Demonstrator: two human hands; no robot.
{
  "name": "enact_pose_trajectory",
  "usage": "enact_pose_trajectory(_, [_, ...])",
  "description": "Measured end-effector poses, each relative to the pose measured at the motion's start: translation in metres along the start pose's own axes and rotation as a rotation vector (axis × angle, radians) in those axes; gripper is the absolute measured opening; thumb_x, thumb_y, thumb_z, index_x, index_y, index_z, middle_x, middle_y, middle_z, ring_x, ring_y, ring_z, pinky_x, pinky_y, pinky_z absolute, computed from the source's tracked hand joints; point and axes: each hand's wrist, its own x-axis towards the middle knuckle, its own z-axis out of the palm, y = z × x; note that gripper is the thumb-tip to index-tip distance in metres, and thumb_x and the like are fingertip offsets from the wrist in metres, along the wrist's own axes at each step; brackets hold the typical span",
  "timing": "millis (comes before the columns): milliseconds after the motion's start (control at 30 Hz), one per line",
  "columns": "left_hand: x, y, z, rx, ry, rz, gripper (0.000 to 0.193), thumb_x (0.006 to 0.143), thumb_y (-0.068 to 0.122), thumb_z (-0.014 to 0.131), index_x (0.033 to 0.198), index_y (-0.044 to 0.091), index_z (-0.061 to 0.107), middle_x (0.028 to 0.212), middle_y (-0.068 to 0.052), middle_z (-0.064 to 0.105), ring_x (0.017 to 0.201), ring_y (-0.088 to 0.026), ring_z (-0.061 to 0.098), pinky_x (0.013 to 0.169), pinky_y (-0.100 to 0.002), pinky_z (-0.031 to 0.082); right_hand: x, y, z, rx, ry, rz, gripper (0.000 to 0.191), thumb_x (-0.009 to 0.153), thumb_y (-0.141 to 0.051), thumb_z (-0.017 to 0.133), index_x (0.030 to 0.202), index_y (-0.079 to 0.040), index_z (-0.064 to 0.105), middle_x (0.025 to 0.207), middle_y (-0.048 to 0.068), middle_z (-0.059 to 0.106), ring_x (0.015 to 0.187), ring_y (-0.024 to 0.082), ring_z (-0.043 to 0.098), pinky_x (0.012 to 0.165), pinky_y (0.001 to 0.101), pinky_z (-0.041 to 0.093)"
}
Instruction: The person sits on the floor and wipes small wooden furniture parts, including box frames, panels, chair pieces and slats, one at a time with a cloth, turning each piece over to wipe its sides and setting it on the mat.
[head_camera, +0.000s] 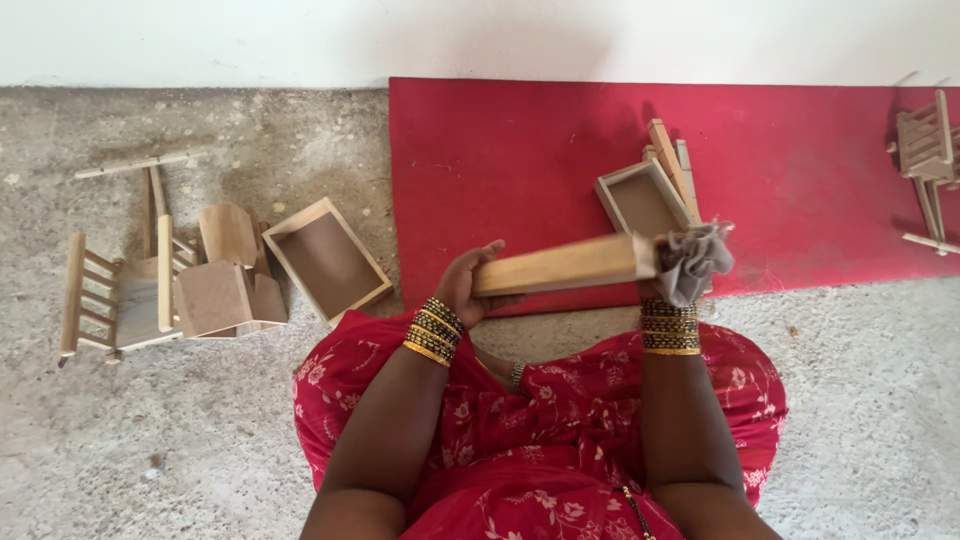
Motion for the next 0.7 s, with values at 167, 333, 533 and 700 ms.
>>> enact_pose_trajectory(167, [0.029, -0.007, -0.021, 0.113, 0.088, 0.233, 0.071, 0.077, 0.008, 0.059, 0.147, 0.004, 0.045, 0.13, -0.022, 0.057, 0.11, -0.03, 0.063, 0.087, -0.039, 0.061, -0.005, 0.003, -0.001, -0.288, -0.011, -0.039, 0.051, 0.098, -0.054, 0.055, 0.128, -0.013, 0.054, 0.106, 0.017, 0.07, 0.084, 0.032, 0.072, 0.07, 0.042, 0.061])
enact_pose_trajectory(333, [0.042, -0.011, -0.03, 0.51, 0.244, 0.541, 0.077, 0.066, -0.007, 0.065, 0.142, 0.006, 0.055, 0.134, -0.016, 0.062, 0.111, -0.023, 0.066, 0.084, -0.031, 0.06, -0.025, 0.036, 0.007, -0.843, 0.409, 0.168, 0.051, 0.105, -0.052, 0.043, 0.132, -0.011, 0.055, 0.112, 0.012, 0.068, 0.08, 0.027, 0.068, 0.063, 0.0384, 0.057])
enact_pose_trajectory(533, [0.031, -0.004, -0.014, 0.841, 0.227, 0.531, 0.079, 0.067, -0.005, 0.066, 0.143, 0.011, 0.054, 0.137, -0.014, 0.061, 0.108, -0.023, 0.068, 0.08, -0.033, 0.062, -0.06, 0.136, 0.078, -1.347, 0.308, 0.866, 0.054, 0.109, -0.047, 0.028, 0.129, -0.008, 0.06, 0.111, 0.016, 0.071, 0.099, 0.026, 0.073, 0.078, 0.0331, 0.061])
enact_pose_trajectory(700, [0.017, -0.008, -0.01, 1.13, 0.158, 0.673, 0.062, 0.091, 0.026, 0.074, 0.147, 0.011, 0.051, 0.146, -0.017, 0.059, 0.127, -0.027, 0.063, 0.103, -0.037, 0.054, -0.088, 0.175, 0.105, -1.04, -0.034, 0.263, 0.03, 0.097, -0.008, 0.056, 0.126, -0.001, 0.063, 0.13, 0.01, 0.058, 0.111, 0.022, 0.064, 0.086, 0.0355, 0.06])
